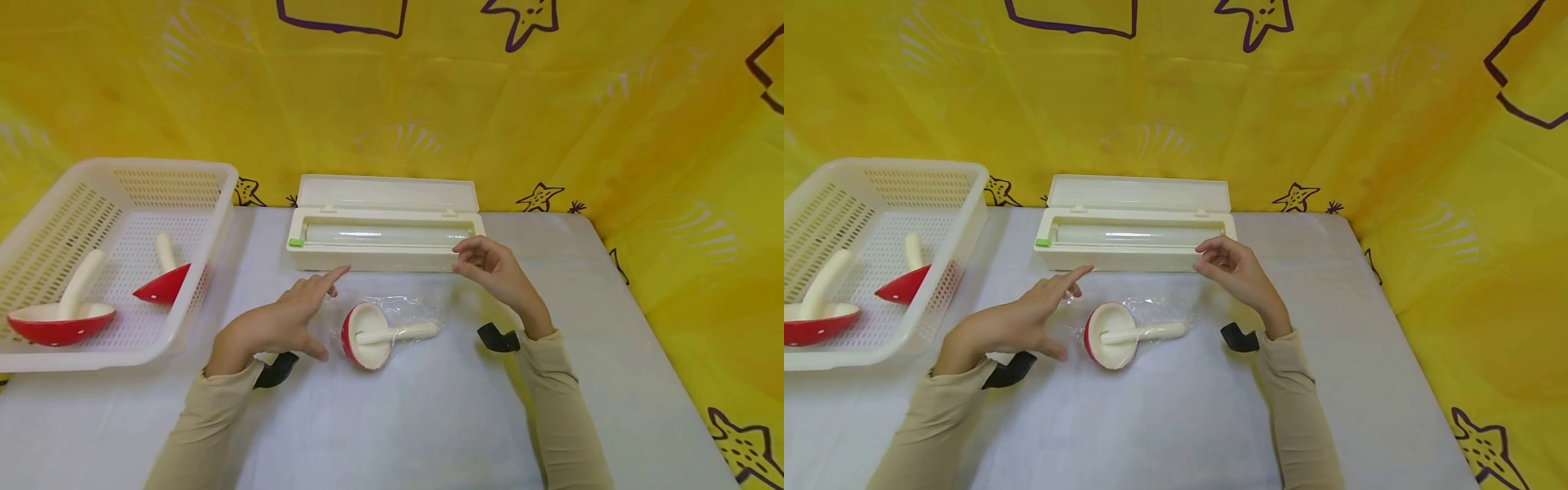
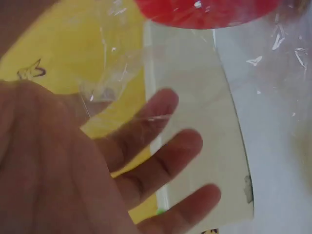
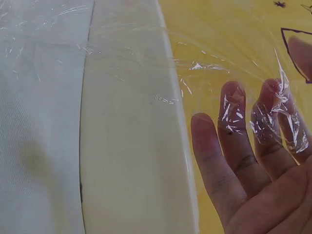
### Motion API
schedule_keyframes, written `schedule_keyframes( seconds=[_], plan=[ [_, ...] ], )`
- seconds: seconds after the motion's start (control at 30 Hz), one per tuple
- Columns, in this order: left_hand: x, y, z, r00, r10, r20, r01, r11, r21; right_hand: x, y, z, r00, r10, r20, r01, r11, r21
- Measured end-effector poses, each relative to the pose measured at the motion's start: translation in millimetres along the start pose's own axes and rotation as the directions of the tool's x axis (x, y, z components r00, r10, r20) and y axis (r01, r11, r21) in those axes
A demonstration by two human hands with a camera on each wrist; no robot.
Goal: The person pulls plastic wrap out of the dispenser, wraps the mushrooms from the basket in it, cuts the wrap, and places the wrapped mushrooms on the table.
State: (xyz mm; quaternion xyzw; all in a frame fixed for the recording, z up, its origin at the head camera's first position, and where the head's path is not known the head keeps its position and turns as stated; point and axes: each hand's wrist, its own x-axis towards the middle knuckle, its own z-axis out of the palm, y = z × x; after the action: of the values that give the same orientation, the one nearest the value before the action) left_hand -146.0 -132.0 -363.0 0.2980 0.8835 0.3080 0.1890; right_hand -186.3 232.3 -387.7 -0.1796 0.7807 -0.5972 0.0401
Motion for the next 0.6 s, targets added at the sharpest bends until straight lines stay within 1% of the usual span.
schedule_keyframes(
  seconds=[0.07, 0.13, 0.23, 0.37, 0.53, 0.6],
  plan=[
    [2.5, 2.6, 3.5, 1.000, -0.018, -0.025, 0.020, 0.997, 0.069, -0.4, -1.2, 1.4, 1.000, 0.004, 0.006, -0.004, 1.000, -0.004],
    [6.2, 3.1, 6.7, 0.998, -0.016, -0.055, 0.020, 0.997, 0.076, -0.9, -2.9, 3.3, 1.000, 0.011, 0.012, -0.011, 1.000, -0.005],
    [11.6, 3.0, 10.0, 0.996, 0.016, -0.087, -0.014, 1.000, 0.017, -1.1, -4.8, 6.3, 1.000, 0.013, 0.013, -0.012, 0.999, -0.036],
    [17.1, 2.7, 13.1, 0.991, 0.069, -0.111, -0.074, 0.996, -0.042, -1.0, -6.5, 9.5, 1.000, 0.016, 0.008, -0.015, 0.996, -0.089],
    [22.0, -0.1, 16.6, 0.983, 0.127, -0.129, -0.138, 0.987, -0.077, 0.1, -9.3, 13.1, 1.000, 0.026, -0.005, -0.027, 0.985, -0.173],
    [24.1, -1.6, 18.8, 0.976, 0.167, -0.141, -0.178, 0.981, -0.075, -0.1, -12.0, 14.8, 1.000, 0.026, -0.006, -0.027, 0.973, -0.228]
  ],
)
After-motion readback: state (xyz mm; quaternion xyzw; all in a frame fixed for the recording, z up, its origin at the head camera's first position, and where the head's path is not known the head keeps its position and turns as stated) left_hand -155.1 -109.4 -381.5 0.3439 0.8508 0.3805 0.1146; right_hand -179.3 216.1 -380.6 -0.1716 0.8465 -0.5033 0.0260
